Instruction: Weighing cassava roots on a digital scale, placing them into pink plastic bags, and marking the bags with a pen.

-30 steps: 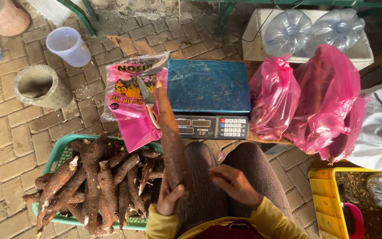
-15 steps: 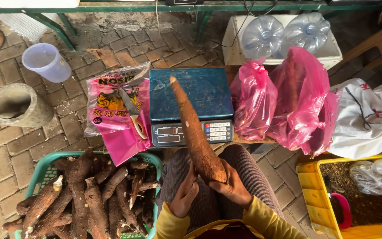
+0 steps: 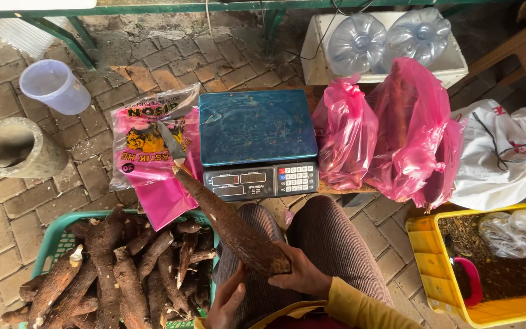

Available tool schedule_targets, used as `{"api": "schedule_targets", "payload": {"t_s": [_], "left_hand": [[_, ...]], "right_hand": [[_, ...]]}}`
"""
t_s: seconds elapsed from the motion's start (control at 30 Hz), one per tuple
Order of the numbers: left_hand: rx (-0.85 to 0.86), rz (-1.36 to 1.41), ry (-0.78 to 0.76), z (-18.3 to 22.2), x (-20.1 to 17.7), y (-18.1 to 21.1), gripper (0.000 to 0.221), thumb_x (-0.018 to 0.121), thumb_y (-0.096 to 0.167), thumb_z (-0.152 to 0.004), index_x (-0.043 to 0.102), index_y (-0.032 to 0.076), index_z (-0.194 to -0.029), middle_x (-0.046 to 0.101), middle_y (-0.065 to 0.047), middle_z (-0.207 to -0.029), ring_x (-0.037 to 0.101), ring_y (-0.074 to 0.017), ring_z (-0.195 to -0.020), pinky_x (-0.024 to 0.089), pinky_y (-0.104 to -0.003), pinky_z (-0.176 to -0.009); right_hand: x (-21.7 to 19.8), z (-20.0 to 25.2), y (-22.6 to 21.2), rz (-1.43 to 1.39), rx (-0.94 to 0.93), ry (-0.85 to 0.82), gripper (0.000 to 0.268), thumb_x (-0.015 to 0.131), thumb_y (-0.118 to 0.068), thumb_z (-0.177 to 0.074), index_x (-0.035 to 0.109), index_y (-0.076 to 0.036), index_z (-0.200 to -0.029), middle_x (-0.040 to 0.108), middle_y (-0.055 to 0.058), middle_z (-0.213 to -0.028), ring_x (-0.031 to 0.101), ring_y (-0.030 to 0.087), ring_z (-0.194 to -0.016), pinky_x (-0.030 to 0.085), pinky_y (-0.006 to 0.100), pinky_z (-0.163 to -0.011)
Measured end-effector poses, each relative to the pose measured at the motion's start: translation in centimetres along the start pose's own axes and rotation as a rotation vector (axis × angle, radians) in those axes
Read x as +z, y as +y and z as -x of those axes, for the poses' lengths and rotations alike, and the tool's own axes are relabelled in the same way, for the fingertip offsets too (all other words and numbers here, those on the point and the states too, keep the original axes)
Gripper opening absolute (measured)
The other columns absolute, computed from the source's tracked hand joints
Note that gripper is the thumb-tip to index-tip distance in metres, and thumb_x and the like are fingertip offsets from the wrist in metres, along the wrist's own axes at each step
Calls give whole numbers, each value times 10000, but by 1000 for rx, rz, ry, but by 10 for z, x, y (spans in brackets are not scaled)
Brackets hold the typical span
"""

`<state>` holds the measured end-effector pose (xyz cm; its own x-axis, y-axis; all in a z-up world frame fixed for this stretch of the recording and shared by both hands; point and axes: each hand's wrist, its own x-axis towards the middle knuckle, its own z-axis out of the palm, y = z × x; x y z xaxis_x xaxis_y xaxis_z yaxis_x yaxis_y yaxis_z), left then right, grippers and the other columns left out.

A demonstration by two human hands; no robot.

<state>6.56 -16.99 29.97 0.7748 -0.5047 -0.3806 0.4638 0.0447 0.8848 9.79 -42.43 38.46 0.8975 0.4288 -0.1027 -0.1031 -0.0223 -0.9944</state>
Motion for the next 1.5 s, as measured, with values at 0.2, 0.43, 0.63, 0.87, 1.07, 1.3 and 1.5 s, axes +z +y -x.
{"api": "schedule_targets", "payload": {"t_s": [0.2,0.43,0.63,0.87,1.07,1.3,1.5], "left_hand": [[-90,12,5,-8,7,2,992,530,568,-923,112,-40,-1586,202,-264,-1671,166,-365,-1576,111,-495,-1254],[-101,21,-4,-17,24,26,979,544,534,-922,81,2,-1600,227,-243,-1667,202,-356,-1569,147,-496,-1253],[127,330,232,-42,52,41,904,694,235,-826,214,26,-1564,503,-270,-1439,492,-401,-1341,383,-504,-1132],[24,411,476,-51,62,48,866,762,-20,-694,393,43,-1475,616,-204,-1283,640,-361,-1129,534,-487,-966],[-125,360,421,-64,55,29,850,742,-29,-721,372,43,-1483,618,-230,-1241,653,-394,-1116,547,-528,-965],[-128,377,458,-71,46,5,878,727,-13,-728,326,61,-1506,604,-236,-1220,652,-421,-1122,561,-557,-974],[-213,370,485,-66,44,19,958,733,34,-744,244,120,-1563,552,-224,-1301,623,-397,-1179,549,-554,-1001]], "right_hand": [[-6,4,9,-44,146,40,795,846,-303,-780,500,62,-1395,705,107,-1127,668,176,-962,578,324,-852],[-11,8,13,-95,103,97,775,836,-295,-813,494,69,-1404,702,139,-1217,672,191,-1094,568,335,-966],[-11,14,-16,201,175,34,849,838,-310,-738,462,26,-1421,732,197,-1088,738,242,-956,608,344,-835],[-165,61,3,750,-366,914,554,739,-258,-954,577,-51,-1441,644,204,-1382,605,379,-1286,468,466,-1122],[-341,59,48,1373,-91,1281,490,857,-253,-668,577,29,-955,649,270,-1190,561,395,-1161,436,511,-999],[-426,16,27,1237,10,1333,303,727,-259,-972,623,-5,-843,651,252,-800,647,456,-747,504,544,-657],[-401,-5,-115,706,-303,1204,347,530,-158,-1095,591,9,-797,569,134,-681,595,198,-496,447,362,-433]]}}
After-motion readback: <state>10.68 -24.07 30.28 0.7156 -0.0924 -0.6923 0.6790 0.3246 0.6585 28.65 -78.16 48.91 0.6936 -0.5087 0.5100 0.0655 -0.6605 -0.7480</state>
